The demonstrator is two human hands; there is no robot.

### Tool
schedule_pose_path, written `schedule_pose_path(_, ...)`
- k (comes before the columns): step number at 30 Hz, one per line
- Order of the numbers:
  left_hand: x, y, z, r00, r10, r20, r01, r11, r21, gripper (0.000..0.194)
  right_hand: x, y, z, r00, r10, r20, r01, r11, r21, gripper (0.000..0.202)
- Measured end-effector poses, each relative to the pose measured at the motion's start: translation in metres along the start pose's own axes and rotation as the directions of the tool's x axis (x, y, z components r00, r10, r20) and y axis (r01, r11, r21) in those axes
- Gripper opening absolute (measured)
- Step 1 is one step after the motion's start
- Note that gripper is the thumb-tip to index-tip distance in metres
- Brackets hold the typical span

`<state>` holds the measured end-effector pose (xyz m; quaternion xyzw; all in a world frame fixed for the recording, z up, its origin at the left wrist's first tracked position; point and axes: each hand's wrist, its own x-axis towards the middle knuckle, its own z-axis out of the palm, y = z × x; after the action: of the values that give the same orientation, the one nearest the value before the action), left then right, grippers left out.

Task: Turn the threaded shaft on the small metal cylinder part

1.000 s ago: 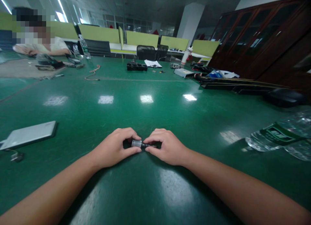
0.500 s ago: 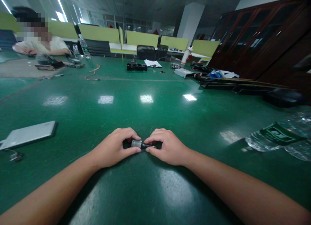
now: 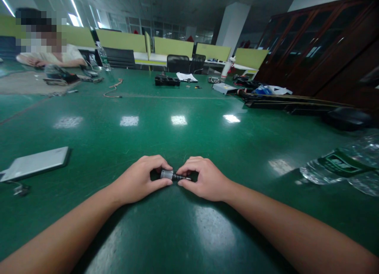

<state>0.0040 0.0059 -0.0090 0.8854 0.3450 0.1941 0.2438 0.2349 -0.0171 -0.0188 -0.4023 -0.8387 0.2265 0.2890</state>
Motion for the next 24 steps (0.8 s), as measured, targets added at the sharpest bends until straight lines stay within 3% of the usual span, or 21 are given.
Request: schedule_pose_path(24, 0.0008, 0.0017, -0.0014, 1.000, -0.006, 0.004, 0.006, 1.000, 0.000, 0.022, 0.0004, -0.0001, -0.0002, 0.999, 0.036, -0.012, -0.036, 0.999, -0.014, 0.013)
